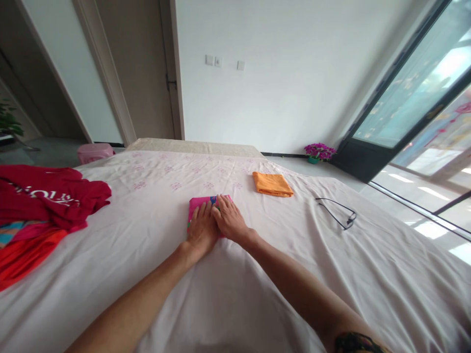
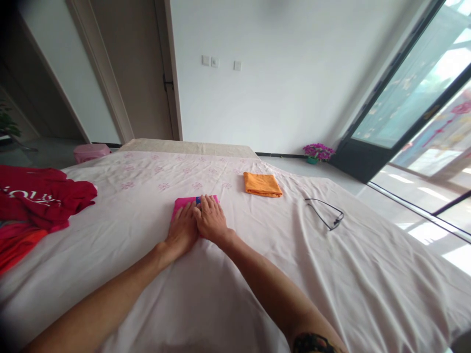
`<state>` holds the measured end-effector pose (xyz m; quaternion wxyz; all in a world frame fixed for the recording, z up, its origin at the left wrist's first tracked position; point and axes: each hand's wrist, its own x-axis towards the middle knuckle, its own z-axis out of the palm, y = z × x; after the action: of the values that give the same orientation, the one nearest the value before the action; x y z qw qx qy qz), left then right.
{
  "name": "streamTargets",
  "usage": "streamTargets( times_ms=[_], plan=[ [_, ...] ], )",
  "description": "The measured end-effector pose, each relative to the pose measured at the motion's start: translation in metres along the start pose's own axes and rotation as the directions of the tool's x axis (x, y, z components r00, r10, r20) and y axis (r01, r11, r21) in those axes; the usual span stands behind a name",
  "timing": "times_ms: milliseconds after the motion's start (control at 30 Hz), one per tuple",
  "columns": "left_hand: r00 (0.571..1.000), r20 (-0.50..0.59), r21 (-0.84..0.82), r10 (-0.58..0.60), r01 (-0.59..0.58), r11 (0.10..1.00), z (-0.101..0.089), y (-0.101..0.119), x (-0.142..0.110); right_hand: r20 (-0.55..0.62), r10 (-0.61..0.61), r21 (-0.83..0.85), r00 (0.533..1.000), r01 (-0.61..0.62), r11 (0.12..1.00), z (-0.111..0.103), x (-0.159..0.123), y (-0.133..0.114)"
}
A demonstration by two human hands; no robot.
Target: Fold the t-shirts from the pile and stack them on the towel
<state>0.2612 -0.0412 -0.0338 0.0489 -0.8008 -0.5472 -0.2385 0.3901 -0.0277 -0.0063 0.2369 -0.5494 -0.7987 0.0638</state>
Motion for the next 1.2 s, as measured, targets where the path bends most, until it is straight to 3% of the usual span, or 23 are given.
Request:
streamTargets(
  times_ms=[133,300,567,667,767,833,967,1100,1200],
  plan=[
    [1.0,0.008,0.044,0.013,-0.013,0.999,0.006,-0.009,-0.009,0.068,0.006,-0.061,0.998,-0.002,0.998,0.015,-0.013,0.014],
    [0.994,0.059,0.038,0.096,-0.098,0.994,-0.004,-0.02,-0.009,0.088,-0.042,-0.13,0.995,0.053,0.99,0.009,-0.019,0.032],
    [0.984,0.097,-0.015,0.146,-0.145,0.989,-0.009,-0.051,-0.031,0.139,-0.045,-0.139,0.989,0.065,0.988,-0.002,-0.017,0.035],
    [0.999,0.027,-0.075,0.04,-0.038,0.996,-0.013,-0.075,-0.038,0.187,-0.022,-0.112,0.982,0.044,0.993,-0.008,-0.017,0.039],
    [0.985,-0.061,-0.07,-0.159,0.155,0.985,-0.02,-0.097,-0.037,0.18,0.085,-0.082,0.98,-0.071,0.994,-0.015,-0.015,0.047],
    [0.974,-0.066,-0.033,-0.215,0.213,0.977,-0.024,-0.104,-0.034,0.126,0.188,-0.061,0.974,-0.181,0.981,-0.018,-0.012,0.052],
    [0.98,-0.005,0.017,-0.201,0.201,0.98,-0.025,-0.092,-0.033,0.096,0.312,0.061,0.945,-0.319,0.946,-0.024,0.002,0.059],
    [0.992,0.048,0.014,-0.115,0.114,0.993,-0.023,-0.072,-0.038,0.259,0.401,0.115,0.879,-0.441,0.89,-0.025,0.022,0.058],
    [0.99,0.086,-0.001,-0.113,0.113,0.994,-0.024,-0.068,-0.039,0.365,0.441,0.126,0.82,-0.512,0.85,-0.024,0.033,0.052]
  ],
)
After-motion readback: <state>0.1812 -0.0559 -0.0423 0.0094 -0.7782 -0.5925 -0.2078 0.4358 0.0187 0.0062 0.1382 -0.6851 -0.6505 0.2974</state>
